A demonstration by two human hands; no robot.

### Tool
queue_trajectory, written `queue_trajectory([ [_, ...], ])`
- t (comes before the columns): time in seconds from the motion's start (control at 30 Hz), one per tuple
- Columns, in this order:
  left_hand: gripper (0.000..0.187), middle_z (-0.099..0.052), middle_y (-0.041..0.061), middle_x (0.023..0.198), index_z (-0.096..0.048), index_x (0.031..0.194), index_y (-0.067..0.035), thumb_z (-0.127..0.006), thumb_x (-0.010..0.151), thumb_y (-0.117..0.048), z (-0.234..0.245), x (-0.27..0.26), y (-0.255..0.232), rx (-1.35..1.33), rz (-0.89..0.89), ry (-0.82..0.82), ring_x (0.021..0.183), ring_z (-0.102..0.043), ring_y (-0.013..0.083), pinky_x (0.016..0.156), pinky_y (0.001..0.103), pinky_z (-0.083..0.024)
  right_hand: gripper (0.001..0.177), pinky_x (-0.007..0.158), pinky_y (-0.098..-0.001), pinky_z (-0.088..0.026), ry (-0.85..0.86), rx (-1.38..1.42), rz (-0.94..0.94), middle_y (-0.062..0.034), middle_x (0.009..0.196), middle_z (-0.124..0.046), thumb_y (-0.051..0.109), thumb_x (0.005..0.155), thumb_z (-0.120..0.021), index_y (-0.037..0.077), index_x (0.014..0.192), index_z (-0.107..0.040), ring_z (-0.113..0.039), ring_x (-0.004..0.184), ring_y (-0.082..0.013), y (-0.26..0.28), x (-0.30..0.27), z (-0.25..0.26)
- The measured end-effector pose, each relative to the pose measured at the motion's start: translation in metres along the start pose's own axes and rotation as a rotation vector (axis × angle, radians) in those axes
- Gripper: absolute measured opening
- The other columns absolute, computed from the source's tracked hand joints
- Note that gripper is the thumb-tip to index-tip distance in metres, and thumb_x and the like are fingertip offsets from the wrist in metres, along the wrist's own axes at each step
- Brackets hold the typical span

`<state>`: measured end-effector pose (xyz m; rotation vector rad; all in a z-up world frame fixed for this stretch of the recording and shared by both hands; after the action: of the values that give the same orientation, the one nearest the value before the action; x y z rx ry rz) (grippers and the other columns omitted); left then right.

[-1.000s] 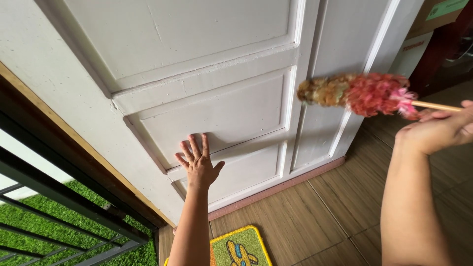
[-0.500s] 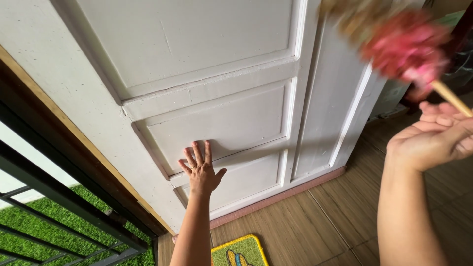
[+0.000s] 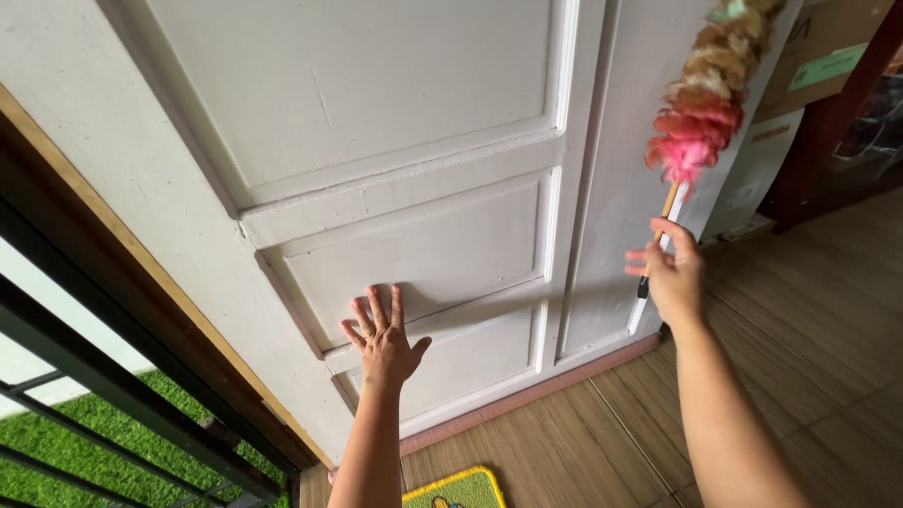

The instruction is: Cleaning a paneled door with a multi-colored feather duster.

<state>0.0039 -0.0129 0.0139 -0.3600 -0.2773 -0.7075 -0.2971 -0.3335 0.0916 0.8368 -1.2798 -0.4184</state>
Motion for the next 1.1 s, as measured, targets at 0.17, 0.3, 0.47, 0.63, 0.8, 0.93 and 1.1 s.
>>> queue_trajectory([
  [0.17, 0.12, 0.002, 0.018, 0.17, -0.006, 0.162, -0.028, -0.083, 0.074, -0.056, 0.0, 0.001, -0.001, -0.005, 0.007, 0.007, 0.154, 0.01, 0.0446, 0.119, 0.07, 0.005, 0.056, 0.057, -0.032, -0.053, -0.012, -0.006, -0.273, -0.0034, 0.133, -0.054, -0.011, 0.096, -0.047, 0.014, 0.146, -0.044, -0.06, 0.072, -0.0137, -0.002, -0.013, -0.018],
  [0.3, 0.12, 0.003, 0.018, 0.17, -0.005, 0.162, -0.028, -0.082, 0.075, -0.057, -0.003, 0.002, -0.001, 0.016, 0.007, 0.011, 0.154, 0.01, 0.0453, 0.119, 0.07, 0.005, 0.055, 0.06, -0.0262, -0.052, 0.065, -0.143, -0.057, -0.008, 0.126, -0.064, -0.011, 0.096, -0.045, 0.013, 0.146, -0.043, -0.057, 0.063, -0.0123, -0.01, -0.021, -0.031],
  [0.47, 0.12, 0.003, 0.019, 0.169, -0.005, 0.162, -0.027, -0.081, 0.075, -0.059, -0.006, 0.002, 0.001, 0.027, 0.001, 0.007, 0.154, 0.009, 0.0459, 0.119, 0.071, 0.005, 0.035, 0.057, -0.026, -0.049, -0.121, 0.084, -0.281, -0.0088, 0.113, -0.069, 0.002, 0.107, -0.05, 0.01, 0.141, -0.047, -0.06, 0.066, -0.0094, -0.056, -0.028, -0.04],
  [0.63, 0.12, 0.003, 0.018, 0.17, -0.005, 0.162, -0.028, -0.081, 0.075, -0.059, -0.007, 0.004, 0.002, 0.031, 0.013, 0.032, 0.154, 0.01, 0.0459, 0.119, 0.07, 0.006, 0.032, 0.055, -0.0251, -0.052, 0.008, 0.083, -0.359, -0.0057, 0.095, -0.061, 0.009, 0.103, -0.054, 0.012, 0.135, -0.054, -0.059, 0.063, -0.0097, -0.047, -0.034, -0.054],
  [0.8, 0.119, 0.003, 0.02, 0.169, -0.006, 0.162, -0.027, -0.081, 0.075, -0.06, -0.011, 0.005, 0.002, 0.029, 0.008, 0.018, 0.154, 0.009, 0.0474, 0.118, 0.072, 0.006, 0.022, 0.052, -0.0253, -0.046, -0.055, 0.234, -0.464, -0.002, 0.082, -0.055, 0.019, 0.108, -0.054, 0.009, 0.126, -0.063, -0.053, 0.06, -0.0086, -0.053, -0.038, -0.063],
  [0.93, 0.119, 0.003, 0.021, 0.169, -0.007, 0.162, -0.026, -0.08, 0.075, -0.06, -0.011, 0.006, 0.002, 0.033, 0.014, 0.025, 0.154, 0.009, 0.0481, 0.117, 0.072, 0.007, 0.027, 0.053, -0.0231, -0.047, 0.021, 0.098, -0.433, 0.0009, 0.074, -0.053, 0.02, 0.108, -0.054, 0.011, 0.131, -0.065, -0.051, 0.058, -0.0078, -0.051, -0.04, -0.068],
  [1.1, 0.118, 0.003, 0.021, 0.169, -0.007, 0.162, -0.026, -0.079, 0.076, -0.061, -0.013, 0.008, 0.004, 0.033, 0.013, 0.03, 0.153, 0.01, 0.0486, 0.117, 0.072, 0.008, 0.033, 0.056, -0.0225, -0.044, -0.033, 0.248, -0.434, 0.0025, 0.08, -0.053, 0.016, 0.109, -0.05, 0.011, 0.14, -0.061, -0.047, 0.064, -0.0067, -0.07, -0.041, -0.068],
])
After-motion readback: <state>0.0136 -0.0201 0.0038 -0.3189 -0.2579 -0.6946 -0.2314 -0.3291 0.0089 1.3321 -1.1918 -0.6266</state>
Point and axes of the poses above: each hand's wrist, its own x-axis towards the middle knuckle, its own z-axis out of the back of the hand, y = z × x, the point moved 2 cm from there along x, towards the middle knuckle
